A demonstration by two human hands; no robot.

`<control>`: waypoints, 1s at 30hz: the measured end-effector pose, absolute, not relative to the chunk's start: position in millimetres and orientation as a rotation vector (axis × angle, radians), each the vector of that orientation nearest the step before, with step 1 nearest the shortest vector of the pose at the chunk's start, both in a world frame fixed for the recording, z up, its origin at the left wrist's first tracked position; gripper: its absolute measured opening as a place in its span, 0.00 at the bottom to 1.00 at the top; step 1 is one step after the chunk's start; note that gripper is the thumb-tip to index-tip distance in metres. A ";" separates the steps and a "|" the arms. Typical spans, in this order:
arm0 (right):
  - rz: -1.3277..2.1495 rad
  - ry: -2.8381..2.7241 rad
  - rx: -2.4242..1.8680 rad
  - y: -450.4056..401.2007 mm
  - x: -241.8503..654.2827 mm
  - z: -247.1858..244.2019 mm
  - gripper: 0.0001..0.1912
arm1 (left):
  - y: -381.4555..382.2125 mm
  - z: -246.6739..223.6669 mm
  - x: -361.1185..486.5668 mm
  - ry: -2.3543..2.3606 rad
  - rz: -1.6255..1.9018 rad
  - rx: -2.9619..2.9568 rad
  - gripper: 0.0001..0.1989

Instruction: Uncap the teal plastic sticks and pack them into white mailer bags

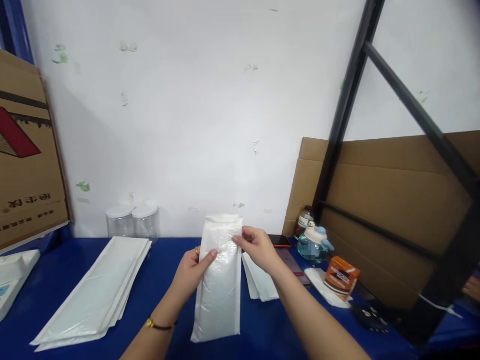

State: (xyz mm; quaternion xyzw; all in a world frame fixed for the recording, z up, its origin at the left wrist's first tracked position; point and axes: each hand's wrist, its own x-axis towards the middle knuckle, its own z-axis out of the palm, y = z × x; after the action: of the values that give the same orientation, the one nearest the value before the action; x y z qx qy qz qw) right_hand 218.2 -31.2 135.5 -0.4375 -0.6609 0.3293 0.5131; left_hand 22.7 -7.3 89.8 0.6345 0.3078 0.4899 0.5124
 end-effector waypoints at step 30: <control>0.761 -1.498 -0.772 -77.0 235.7 114.3 0.15 | -53.7 94.2 133.3 0.304 0.873 0.774 0.20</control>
State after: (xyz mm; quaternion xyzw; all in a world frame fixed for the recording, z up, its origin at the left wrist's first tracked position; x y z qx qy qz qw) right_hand 235.7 -77.0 114.3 -0.3332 -0.6467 0.3285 0.6024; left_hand 133.3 -53.7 94.2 0.3640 0.1429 0.4104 0.8238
